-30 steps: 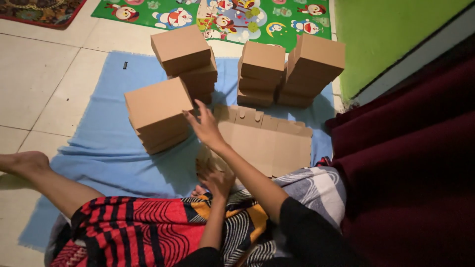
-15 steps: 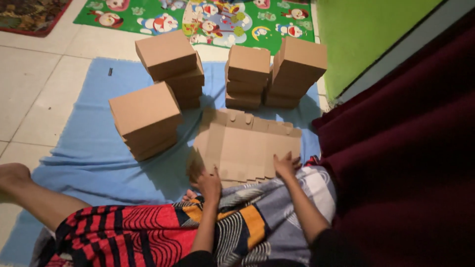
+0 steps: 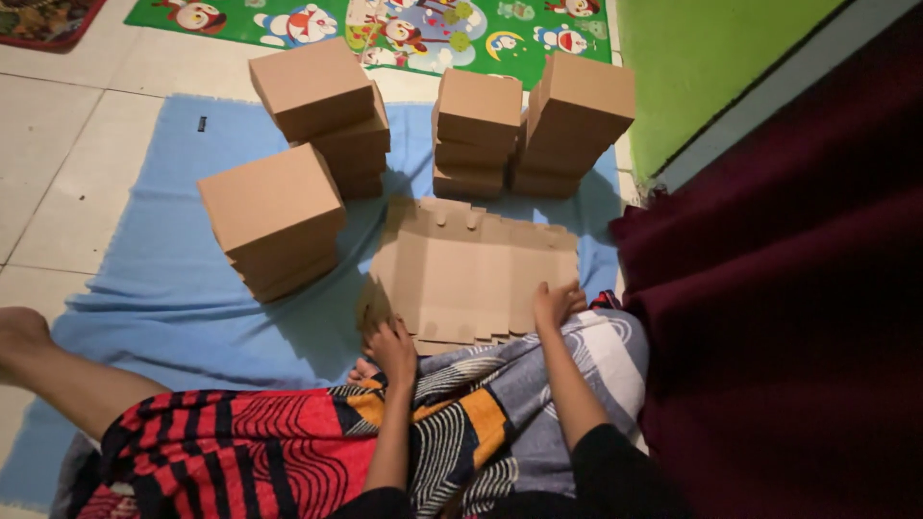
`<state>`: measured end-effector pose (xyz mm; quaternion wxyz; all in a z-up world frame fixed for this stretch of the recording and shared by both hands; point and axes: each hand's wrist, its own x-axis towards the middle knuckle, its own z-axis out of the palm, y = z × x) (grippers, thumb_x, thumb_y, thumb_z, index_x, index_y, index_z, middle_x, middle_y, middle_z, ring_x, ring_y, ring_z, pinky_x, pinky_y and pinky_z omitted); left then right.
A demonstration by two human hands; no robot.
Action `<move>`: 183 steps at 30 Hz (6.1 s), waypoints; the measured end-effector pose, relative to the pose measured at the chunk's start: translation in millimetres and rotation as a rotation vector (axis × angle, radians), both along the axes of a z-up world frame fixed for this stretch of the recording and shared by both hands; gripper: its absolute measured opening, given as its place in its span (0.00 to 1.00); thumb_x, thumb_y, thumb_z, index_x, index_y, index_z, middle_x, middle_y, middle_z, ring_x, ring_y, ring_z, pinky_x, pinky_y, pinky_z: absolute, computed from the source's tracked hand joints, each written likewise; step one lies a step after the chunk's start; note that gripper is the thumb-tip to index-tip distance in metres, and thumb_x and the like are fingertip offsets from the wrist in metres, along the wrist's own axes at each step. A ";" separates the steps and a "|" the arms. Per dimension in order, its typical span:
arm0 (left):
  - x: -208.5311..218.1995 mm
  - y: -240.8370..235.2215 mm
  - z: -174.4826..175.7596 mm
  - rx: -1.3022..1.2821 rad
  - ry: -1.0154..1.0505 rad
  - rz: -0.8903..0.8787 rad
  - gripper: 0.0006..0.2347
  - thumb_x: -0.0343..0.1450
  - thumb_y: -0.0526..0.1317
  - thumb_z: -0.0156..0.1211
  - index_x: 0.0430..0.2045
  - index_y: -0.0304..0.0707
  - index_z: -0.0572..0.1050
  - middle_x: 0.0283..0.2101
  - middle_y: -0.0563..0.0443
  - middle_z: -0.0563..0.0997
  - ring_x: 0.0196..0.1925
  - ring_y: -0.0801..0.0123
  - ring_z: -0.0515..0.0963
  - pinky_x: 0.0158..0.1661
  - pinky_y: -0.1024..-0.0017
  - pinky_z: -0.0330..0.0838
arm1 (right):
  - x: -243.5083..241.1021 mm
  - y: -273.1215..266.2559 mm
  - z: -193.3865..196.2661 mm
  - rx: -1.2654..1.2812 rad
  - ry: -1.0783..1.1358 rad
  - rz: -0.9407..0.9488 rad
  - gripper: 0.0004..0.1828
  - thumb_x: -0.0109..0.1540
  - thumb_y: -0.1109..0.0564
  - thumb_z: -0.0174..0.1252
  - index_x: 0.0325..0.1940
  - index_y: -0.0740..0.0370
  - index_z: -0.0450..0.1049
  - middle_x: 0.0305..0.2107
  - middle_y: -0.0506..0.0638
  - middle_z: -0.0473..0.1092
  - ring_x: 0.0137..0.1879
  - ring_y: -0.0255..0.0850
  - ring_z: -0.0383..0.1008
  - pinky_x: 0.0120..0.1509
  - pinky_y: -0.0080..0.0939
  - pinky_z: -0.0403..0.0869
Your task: Folding flat cardboard templates into small boxes and stacking them.
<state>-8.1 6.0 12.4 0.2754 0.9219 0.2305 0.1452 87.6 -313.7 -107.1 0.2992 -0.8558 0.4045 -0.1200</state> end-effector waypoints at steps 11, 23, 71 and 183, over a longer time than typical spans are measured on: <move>6.1 -6.2 -41.9 0.159 -0.270 0.045 0.06 0.68 0.42 0.65 0.30 0.41 0.79 0.36 0.32 0.76 0.37 0.36 0.77 0.37 0.50 0.69 | -4.3 -5.9 16.0 -0.028 -0.274 -0.013 0.24 0.56 0.53 0.68 0.54 0.58 0.70 0.43 0.62 0.77 0.53 0.62 0.77 0.60 0.61 0.72; 5.8 -6.6 -58.0 -0.220 -0.588 -0.154 0.05 0.73 0.28 0.56 0.40 0.35 0.76 0.39 0.44 0.76 0.44 0.48 0.79 0.47 0.62 0.74 | 3.7 -23.1 75.0 0.174 -0.388 0.199 0.22 0.50 0.58 0.74 0.47 0.59 0.81 0.35 0.60 0.78 0.44 0.56 0.80 0.46 0.52 0.76; -39.5 -125.9 14.1 0.090 -0.357 -0.336 0.25 0.58 0.48 0.76 0.44 0.51 0.68 0.62 0.38 0.64 0.69 0.43 0.60 0.59 0.39 0.46 | -30.0 46.8 -19.5 0.906 -0.239 0.049 0.07 0.57 0.58 0.63 0.38 0.60 0.79 0.20 0.51 0.72 0.21 0.37 0.72 0.22 0.33 0.71; -3.0 14.3 -109.9 -1.336 0.072 -0.271 0.22 0.73 0.36 0.59 0.65 0.39 0.68 0.59 0.29 0.72 0.56 0.47 0.75 0.54 0.55 0.75 | -31.0 38.1 -28.5 0.455 -0.391 -0.129 0.11 0.50 0.52 0.69 0.28 0.50 0.71 0.23 0.44 0.72 0.32 0.38 0.71 0.35 0.37 0.68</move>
